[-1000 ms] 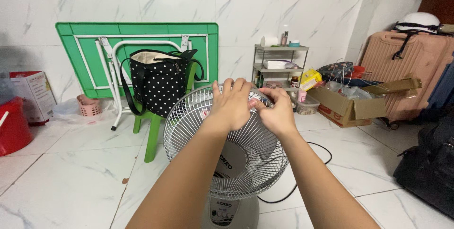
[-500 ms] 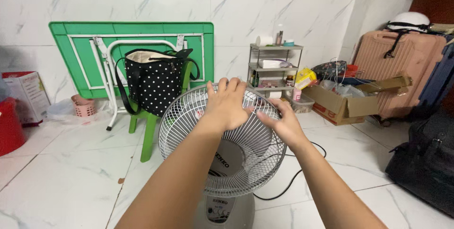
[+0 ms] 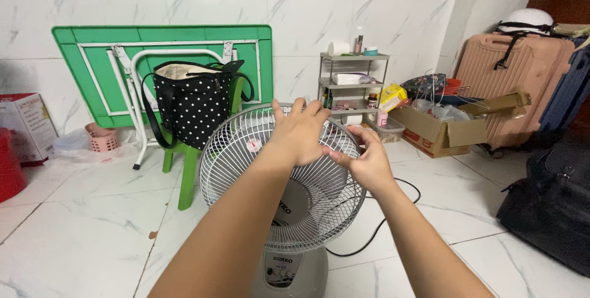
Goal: The person disassembles a standing electric fan by hand. They remove the front grille, then detach the fan blades from the motor hub, and finally remove the rear grille. The components are placed on the floor.
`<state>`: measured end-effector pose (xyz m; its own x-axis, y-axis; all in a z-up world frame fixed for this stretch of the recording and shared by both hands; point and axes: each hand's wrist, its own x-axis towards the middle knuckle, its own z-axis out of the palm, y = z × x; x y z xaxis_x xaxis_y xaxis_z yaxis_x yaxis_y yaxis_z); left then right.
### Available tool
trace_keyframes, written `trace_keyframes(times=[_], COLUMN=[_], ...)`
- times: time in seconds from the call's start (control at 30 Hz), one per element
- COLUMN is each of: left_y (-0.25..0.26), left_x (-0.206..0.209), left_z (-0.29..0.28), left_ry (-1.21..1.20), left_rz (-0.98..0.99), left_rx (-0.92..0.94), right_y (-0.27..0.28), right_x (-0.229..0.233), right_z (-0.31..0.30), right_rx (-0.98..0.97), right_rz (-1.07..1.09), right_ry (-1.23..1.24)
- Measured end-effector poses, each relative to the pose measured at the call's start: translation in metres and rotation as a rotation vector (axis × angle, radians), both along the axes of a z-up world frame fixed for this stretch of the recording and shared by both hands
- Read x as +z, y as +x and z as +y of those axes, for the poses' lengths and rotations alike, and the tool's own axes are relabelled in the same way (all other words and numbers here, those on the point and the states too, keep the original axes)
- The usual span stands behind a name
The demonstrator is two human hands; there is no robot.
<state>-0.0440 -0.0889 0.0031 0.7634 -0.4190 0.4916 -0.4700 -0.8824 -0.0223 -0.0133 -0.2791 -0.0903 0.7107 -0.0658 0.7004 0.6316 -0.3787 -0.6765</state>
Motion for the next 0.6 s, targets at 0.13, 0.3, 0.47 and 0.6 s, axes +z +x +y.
trace_keyframes(times=[0.13,0.3,0.47,0.6], left_y=[0.0,-0.005,-0.009,-0.01], left_x=[-0.002,-0.004,-0.005,-0.019], left_z=[-0.003,-0.008,-0.023,-0.049], left_ry=[-0.001,-0.028,0.209,0.406], left_rz=[-0.041,-0.04,-0.091,-0.17], left_rx=[-0.018,0.023,0.051,0.001], right_y=[-0.01,-0.016,-0.025,-0.015], right_x=[0.01,-0.014,-0.048,-0.06], right_z=[-0.008,-0.02,-0.034,-0.034], right_rx=[0.035,0.094,0.041,0.057], right_rz=[0.102,0.136,0.313,0.367], right_ry=[-0.045,0.053,0.167,0.221])
